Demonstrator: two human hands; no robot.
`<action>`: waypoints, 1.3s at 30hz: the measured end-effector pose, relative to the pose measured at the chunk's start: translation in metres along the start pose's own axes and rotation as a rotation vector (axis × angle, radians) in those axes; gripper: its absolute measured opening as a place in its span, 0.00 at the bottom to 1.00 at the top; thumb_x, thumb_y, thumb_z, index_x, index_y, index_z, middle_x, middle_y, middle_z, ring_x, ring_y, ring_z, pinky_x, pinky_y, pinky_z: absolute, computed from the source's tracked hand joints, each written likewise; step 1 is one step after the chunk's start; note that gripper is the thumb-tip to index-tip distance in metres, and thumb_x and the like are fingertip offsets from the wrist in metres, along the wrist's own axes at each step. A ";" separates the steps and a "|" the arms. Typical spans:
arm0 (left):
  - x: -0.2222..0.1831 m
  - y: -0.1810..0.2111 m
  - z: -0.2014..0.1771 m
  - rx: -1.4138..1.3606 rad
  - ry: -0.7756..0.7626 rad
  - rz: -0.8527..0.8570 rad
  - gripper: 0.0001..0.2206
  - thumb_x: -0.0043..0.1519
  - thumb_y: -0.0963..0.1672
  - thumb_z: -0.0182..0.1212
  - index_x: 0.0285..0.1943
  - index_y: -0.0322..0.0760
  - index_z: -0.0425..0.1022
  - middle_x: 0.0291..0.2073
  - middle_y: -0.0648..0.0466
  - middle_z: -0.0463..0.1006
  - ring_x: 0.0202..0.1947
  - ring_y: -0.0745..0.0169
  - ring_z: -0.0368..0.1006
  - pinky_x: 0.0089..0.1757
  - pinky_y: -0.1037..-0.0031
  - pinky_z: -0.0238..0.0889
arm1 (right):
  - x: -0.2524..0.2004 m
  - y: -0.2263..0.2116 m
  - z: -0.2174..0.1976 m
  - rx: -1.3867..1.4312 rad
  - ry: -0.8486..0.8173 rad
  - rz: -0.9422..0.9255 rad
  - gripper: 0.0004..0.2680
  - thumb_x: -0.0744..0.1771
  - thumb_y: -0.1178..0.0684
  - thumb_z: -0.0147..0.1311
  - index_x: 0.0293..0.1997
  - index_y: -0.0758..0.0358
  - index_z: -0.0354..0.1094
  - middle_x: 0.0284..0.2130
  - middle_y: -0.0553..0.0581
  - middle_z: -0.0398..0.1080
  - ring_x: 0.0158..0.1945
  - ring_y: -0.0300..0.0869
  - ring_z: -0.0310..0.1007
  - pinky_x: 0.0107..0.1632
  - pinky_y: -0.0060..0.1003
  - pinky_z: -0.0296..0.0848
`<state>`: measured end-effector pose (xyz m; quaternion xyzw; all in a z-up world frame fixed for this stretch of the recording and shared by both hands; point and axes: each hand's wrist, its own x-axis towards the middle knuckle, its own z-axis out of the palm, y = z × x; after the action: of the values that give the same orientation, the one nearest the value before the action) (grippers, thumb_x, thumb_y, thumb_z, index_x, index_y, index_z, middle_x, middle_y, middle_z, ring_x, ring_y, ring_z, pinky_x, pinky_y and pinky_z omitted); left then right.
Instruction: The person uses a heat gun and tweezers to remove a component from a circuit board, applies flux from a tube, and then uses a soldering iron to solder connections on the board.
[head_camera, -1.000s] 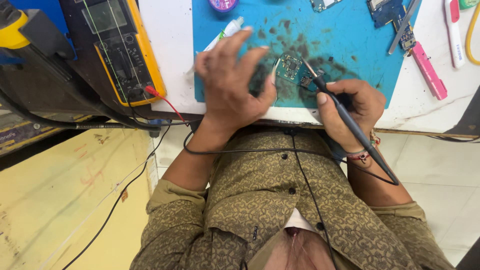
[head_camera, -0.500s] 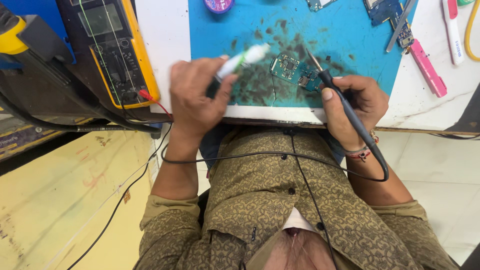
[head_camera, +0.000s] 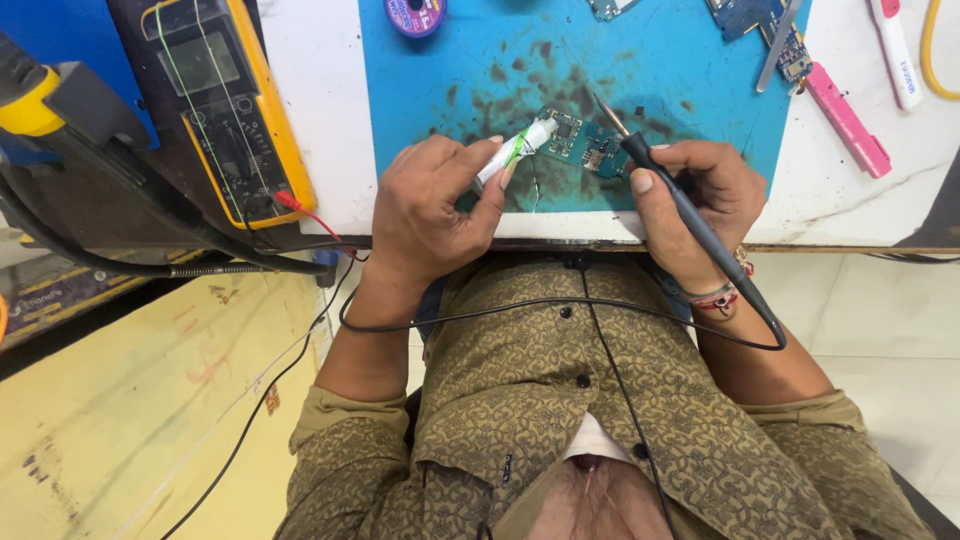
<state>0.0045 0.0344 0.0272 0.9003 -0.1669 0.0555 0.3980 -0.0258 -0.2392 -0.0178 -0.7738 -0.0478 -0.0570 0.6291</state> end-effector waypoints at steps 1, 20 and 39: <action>0.001 0.000 0.000 -0.001 -0.002 0.003 0.11 0.61 0.41 0.69 0.52 0.34 0.79 0.31 0.50 0.73 0.32 0.51 0.70 0.37 0.63 0.63 | 0.000 0.000 0.000 -0.015 0.003 -0.001 0.06 0.72 0.61 0.61 0.52 0.70 0.68 0.36 0.59 0.77 0.36 0.33 0.75 0.40 0.25 0.71; 0.011 0.007 -0.007 -0.001 -0.063 0.011 0.11 0.60 0.40 0.68 0.51 0.32 0.79 0.30 0.49 0.73 0.31 0.50 0.70 0.37 0.63 0.63 | 0.003 0.000 -0.001 -0.047 0.026 -0.026 0.06 0.70 0.61 0.63 0.49 0.69 0.70 0.29 0.54 0.73 0.28 0.30 0.68 0.31 0.24 0.63; 0.020 0.008 -0.011 0.026 -0.103 0.031 0.10 0.60 0.40 0.69 0.49 0.32 0.79 0.29 0.49 0.73 0.31 0.49 0.70 0.36 0.63 0.63 | 0.003 0.002 0.000 0.002 0.043 -0.025 0.06 0.69 0.62 0.63 0.49 0.70 0.70 0.30 0.54 0.73 0.28 0.30 0.67 0.31 0.24 0.62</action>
<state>0.0209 0.0322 0.0451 0.9044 -0.2004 0.0176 0.3762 -0.0225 -0.2392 -0.0189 -0.7712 -0.0439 -0.0812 0.6298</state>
